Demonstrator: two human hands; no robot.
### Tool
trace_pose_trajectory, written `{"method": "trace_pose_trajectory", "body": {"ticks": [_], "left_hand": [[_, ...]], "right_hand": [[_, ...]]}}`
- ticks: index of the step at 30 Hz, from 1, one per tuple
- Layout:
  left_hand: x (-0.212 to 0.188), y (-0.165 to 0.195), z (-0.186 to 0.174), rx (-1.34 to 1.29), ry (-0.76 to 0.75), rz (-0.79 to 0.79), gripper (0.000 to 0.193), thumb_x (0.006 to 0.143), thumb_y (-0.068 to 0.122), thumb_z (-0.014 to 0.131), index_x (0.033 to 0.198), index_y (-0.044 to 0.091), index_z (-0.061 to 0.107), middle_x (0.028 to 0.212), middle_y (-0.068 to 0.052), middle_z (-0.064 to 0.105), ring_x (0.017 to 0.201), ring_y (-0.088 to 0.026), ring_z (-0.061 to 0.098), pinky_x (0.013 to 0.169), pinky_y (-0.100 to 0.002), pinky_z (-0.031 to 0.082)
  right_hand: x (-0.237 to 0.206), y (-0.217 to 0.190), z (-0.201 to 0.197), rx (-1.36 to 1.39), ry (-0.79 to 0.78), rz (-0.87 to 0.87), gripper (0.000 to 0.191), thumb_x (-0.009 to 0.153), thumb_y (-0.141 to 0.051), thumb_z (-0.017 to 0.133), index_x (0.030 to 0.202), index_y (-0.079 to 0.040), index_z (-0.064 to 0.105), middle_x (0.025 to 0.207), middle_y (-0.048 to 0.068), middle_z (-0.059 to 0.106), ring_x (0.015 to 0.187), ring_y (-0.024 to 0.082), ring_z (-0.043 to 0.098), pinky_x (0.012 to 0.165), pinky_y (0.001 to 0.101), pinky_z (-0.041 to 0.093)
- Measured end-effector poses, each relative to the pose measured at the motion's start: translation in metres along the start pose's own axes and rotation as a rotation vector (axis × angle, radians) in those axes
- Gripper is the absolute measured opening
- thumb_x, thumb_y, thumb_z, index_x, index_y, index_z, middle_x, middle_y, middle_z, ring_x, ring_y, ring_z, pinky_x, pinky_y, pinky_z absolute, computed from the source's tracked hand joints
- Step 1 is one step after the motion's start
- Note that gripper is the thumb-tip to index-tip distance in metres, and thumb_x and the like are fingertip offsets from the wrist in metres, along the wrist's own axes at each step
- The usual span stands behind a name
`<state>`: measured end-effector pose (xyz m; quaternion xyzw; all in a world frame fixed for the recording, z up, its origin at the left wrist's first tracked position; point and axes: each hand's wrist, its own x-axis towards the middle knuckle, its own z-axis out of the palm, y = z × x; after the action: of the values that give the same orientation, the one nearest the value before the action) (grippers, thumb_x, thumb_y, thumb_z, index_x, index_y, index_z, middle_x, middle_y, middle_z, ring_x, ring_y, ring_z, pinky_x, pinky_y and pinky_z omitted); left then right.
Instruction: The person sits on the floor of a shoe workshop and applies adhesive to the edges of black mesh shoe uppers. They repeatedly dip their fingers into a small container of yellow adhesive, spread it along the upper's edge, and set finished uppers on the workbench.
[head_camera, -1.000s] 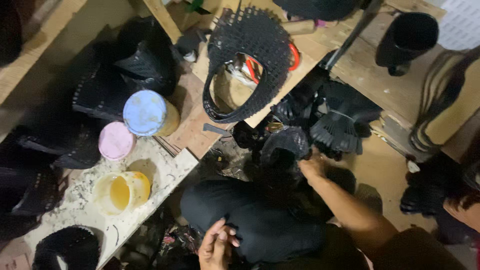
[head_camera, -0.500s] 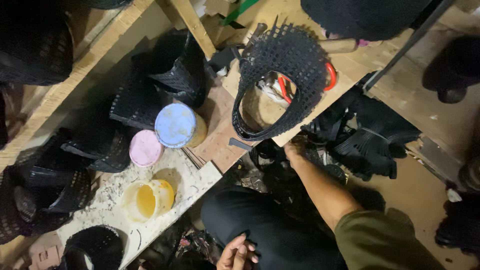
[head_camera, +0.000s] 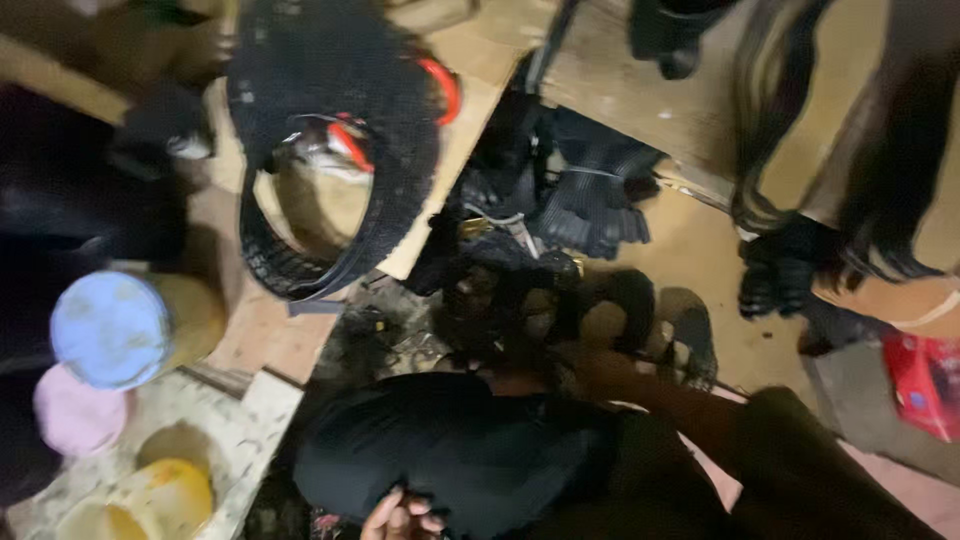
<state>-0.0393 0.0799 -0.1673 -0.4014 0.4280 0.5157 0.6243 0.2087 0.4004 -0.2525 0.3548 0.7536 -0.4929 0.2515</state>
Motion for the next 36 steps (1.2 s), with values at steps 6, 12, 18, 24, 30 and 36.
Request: {"method": "trace_pose_trajectory", "body": {"ticks": [6, 12, 18, 24, 30, 36], "left_hand": [[-0.007, -0.028, -0.010, 0.512, -0.348, 0.995, 0.040, 0.099, 0.013, 0.055, 0.139, 0.006, 0.057, 0.102, -0.021, 0.072, 0.080, -0.032, 0.075, 0.065, -0.046, 0.067], [-0.002, -0.033, -0.006, 0.511, -0.241, 1.077, 0.036, 0.110, 0.020, 0.048, 0.141, 0.004, 0.059, 0.104, -0.024, 0.073, 0.078, -0.031, 0.075, 0.058, -0.037, 0.060], [-0.019, -0.016, -0.011, 0.482, -0.428, 1.301, 0.038, 0.106, 0.015, 0.053, 0.141, 0.000, 0.054, 0.112, -0.028, 0.071, 0.093, -0.034, 0.074, 0.082, -0.048, 0.063], [-0.095, 0.015, -0.028, 0.098, 0.311, 1.389, 0.034, 0.102, 0.006, 0.061, 0.130, -0.012, 0.061, 0.117, -0.025, 0.072, 0.102, -0.027, 0.068, 0.084, -0.040, 0.057], [-0.169, 0.066, -0.049, 0.041, 0.536, 1.492, 0.055, 0.097, 0.005, 0.057, 0.150, 0.006, 0.043, 0.130, -0.013, 0.067, 0.100, -0.019, 0.069, 0.079, -0.030, 0.054], [-0.219, 0.099, -0.076, 0.355, 0.892, 1.610, 0.071, 0.096, 0.010, 0.063, 0.159, 0.010, 0.031, 0.114, -0.013, 0.072, 0.095, -0.019, 0.069, 0.084, -0.032, 0.057]], "right_hand": [[-0.117, 0.074, -0.017, -0.106, 0.097, 0.364, 0.062, 0.093, -0.028, 0.054, 0.154, -0.024, 0.042, 0.119, 0.019, 0.073, 0.108, 0.036, 0.071, 0.094, 0.0499, 0.056], [-0.149, 0.077, -0.027, -0.148, 0.225, 0.519, 0.059, 0.096, -0.031, 0.051, 0.154, -0.025, 0.042, 0.116, 0.018, 0.075, 0.105, 0.036, 0.073, 0.093, 0.0512, 0.057], [-0.099, 0.034, -0.052, 0.173, 0.352, 0.206, 0.096, 0.076, -0.046, 0.077, 0.157, -0.014, 0.037, 0.125, 0.017, 0.070, 0.098, 0.036, 0.073, 0.082, 0.0490, 0.061], [-0.038, -0.038, -0.077, 0.169, 0.069, 0.232, 0.075, 0.085, -0.045, 0.067, 0.151, -0.015, 0.048, 0.118, 0.016, 0.075, 0.095, 0.033, 0.077, 0.082, 0.0473, 0.062], [0.027, -0.146, -0.081, -0.132, 0.043, 0.075, 0.068, 0.085, -0.040, 0.068, 0.147, -0.014, 0.053, 0.114, 0.016, 0.075, 0.092, 0.030, 0.077, 0.080, 0.0448, 0.062], [0.053, -0.230, -0.081, -0.340, 0.082, -0.017, 0.062, 0.085, -0.034, 0.069, 0.142, -0.013, 0.057, 0.109, 0.016, 0.076, 0.089, 0.028, 0.077, 0.079, 0.0423, 0.062]]}}
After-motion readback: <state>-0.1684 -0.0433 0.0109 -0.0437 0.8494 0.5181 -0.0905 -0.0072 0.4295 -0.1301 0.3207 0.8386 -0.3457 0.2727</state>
